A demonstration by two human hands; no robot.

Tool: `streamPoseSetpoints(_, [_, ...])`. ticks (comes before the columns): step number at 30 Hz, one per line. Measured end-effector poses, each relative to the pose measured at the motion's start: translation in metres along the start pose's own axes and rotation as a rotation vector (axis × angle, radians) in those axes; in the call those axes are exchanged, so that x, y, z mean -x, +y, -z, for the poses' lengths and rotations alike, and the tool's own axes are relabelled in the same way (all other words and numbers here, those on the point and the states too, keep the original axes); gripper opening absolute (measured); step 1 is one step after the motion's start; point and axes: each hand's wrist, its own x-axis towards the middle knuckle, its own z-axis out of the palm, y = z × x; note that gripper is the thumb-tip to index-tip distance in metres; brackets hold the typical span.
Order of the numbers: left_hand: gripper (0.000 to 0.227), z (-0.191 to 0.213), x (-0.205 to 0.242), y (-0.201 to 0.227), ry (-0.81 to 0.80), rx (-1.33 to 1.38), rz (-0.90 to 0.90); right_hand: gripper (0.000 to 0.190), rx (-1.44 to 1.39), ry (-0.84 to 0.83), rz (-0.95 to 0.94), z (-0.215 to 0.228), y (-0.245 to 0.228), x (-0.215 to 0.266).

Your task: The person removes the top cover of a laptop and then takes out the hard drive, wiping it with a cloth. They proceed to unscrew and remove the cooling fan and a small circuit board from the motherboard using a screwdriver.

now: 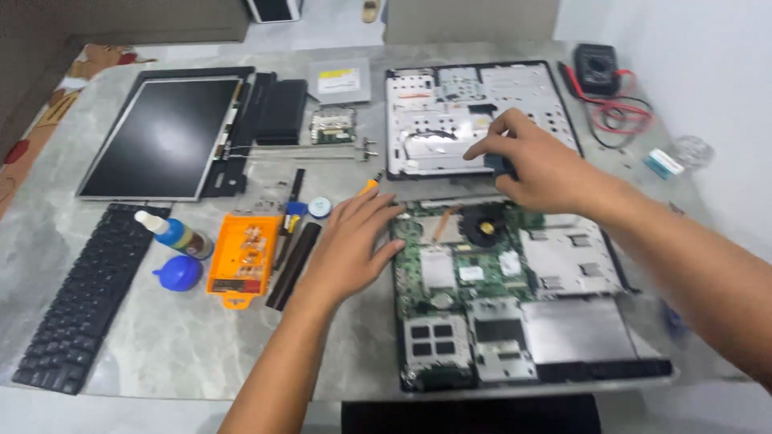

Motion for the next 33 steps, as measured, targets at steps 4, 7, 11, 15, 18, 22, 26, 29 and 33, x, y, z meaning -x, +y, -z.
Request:
streamPoseSetpoints(4, [0.045, -0.008, 0.023, 0.024, -0.024, 0.073, 0.030, 0.043, -0.037, -0.044, -0.044, 0.005, -0.002, 0.044])
streamPoseSetpoints(7, [0.043, -0.017, 0.034, 0.036, -0.052, 0.152, 0.092, 0.040, -0.090, -0.032, -0.113, 0.011, -0.005, 0.073])
streamPoseSetpoints(11, [0.044, -0.028, 0.042, 0.049, -0.047, 0.204, 0.125, 0.033, -0.146, 0.094, -0.262, 0.008, 0.008, 0.108])
streamPoseSetpoints(15, [0.042, -0.042, 0.044, 0.042, -0.017, 0.196, 0.100, 0.031, -0.148, 0.240, -0.372, -0.009, 0.047, 0.147])
streamPoseSetpoints(18, [0.043, -0.051, 0.046, 0.034, 0.039, 0.198, 0.096, 0.030, -0.115, 0.414, -0.442, -0.026, 0.071, 0.176])
streamPoseSetpoints(22, [0.039, -0.063, 0.048, 0.024, 0.114, 0.154, 0.006, 0.021, -0.130, 0.620, -0.505, -0.046, 0.070, 0.207])
streamPoseSetpoints(26, [0.038, -0.063, 0.048, 0.025, 0.115, 0.122, -0.008, 0.030, -0.047, 0.540, -0.439, -0.052, 0.068, 0.221])
streamPoseSetpoints(29, [0.038, -0.060, 0.048, 0.027, 0.108, 0.135, 0.006, 0.030, -0.019, 0.492, -0.377, -0.055, 0.069, 0.225])
streamPoseSetpoints(33, [0.037, -0.058, 0.048, 0.032, 0.119, 0.177, 0.034, 0.031, 0.024, 0.651, -0.281, -0.054, 0.068, 0.230])
